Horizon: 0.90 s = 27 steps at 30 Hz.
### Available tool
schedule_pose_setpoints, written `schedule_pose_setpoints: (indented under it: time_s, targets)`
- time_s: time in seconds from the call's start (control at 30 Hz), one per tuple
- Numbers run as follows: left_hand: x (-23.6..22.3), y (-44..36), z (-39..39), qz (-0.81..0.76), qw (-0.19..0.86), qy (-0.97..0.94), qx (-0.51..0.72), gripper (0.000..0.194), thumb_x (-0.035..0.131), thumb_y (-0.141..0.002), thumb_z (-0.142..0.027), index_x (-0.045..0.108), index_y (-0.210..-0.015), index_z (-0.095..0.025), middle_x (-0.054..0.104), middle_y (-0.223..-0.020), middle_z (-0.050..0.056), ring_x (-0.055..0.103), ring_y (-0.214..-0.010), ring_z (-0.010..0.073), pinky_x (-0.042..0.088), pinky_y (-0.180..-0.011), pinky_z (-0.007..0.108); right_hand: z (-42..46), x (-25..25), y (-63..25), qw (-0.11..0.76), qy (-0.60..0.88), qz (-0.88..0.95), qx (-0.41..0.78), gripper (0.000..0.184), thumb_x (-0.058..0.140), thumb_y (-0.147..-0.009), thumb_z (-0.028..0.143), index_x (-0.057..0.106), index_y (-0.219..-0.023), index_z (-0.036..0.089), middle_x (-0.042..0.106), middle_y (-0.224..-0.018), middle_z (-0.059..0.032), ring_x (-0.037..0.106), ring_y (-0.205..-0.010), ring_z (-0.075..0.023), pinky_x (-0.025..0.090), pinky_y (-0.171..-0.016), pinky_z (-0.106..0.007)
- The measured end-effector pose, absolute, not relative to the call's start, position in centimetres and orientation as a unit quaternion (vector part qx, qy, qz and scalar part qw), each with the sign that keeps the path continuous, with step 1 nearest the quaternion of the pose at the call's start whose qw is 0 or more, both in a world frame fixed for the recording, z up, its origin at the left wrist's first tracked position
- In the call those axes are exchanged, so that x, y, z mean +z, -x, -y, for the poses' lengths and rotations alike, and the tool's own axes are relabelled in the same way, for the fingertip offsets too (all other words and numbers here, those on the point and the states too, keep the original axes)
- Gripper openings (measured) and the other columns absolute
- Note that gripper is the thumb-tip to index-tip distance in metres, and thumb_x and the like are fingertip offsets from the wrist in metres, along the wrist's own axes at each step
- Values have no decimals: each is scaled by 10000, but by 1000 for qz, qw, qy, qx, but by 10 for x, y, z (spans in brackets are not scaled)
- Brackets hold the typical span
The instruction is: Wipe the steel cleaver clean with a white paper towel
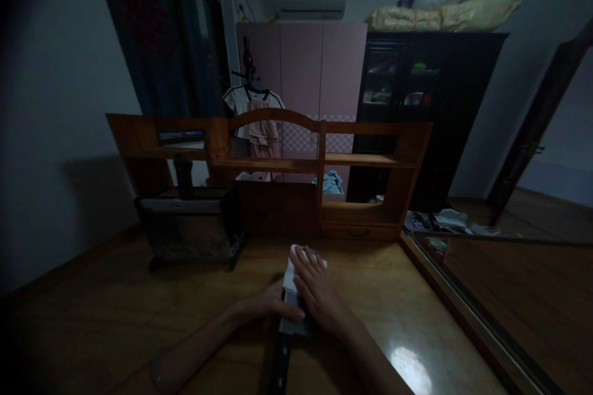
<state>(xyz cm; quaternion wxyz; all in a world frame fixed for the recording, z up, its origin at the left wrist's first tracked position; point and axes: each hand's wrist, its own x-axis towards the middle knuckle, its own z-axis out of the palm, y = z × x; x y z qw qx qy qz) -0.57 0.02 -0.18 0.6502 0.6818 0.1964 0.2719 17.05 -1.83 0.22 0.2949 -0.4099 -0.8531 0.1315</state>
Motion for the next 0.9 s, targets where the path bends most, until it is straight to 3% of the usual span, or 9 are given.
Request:
schedule_pose_setpoints:
  time_s: [0.37, 0.5, 0.7, 0.9]
  targets:
    - [-9, 5, -6, -168, 668, -660, 299, 898, 840, -599, -201, 406, -1385, -224, 487, -1379, 96, 448, -1270, 298, 343, -1066, 466, 19, 4, -172, 294, 392, 859, 149, 501, 264, -1000, 384, 133, -1483, 366, 108, -1574, 45, 64, -1452, -197, 83, -1177, -480]
    - [-13, 8, -7, -200, 671, -652, 291, 1011, 863, -561, -219, 334, -1422, -239, 511, -1341, 100, 489, -1217, 307, 397, -1010, 477, 5, -14, -178, 322, 453, 820, 137, 520, 266, -995, 410, 91, -1483, 372, 104, -1577, 36, 30, -1454, -209, 79, -1163, -536]
    - [-7, 9, -3, -205, 680, -647, 278, 965, 860, -576, -229, 366, -1404, -233, 550, -1277, 104, 519, -1168, 303, 437, -958, 435, -7, -31, -180, 380, 465, 790, 125, 533, 276, -990, 417, 115, -1490, 326, 86, -1582, 15, 3, -1452, -222, 114, -1169, -522]
    - [-8, 8, -3, -201, 672, -654, 284, 1120, 854, -585, -247, 186, -1484, -265, 483, -1366, 105, 469, -1233, 317, 424, -982, 452, 6, -14, -178, 354, 439, 809, 167, 518, 283, -992, 409, 137, -1485, 339, 85, -1577, 30, 12, -1451, -206, 112, -1176, -495]
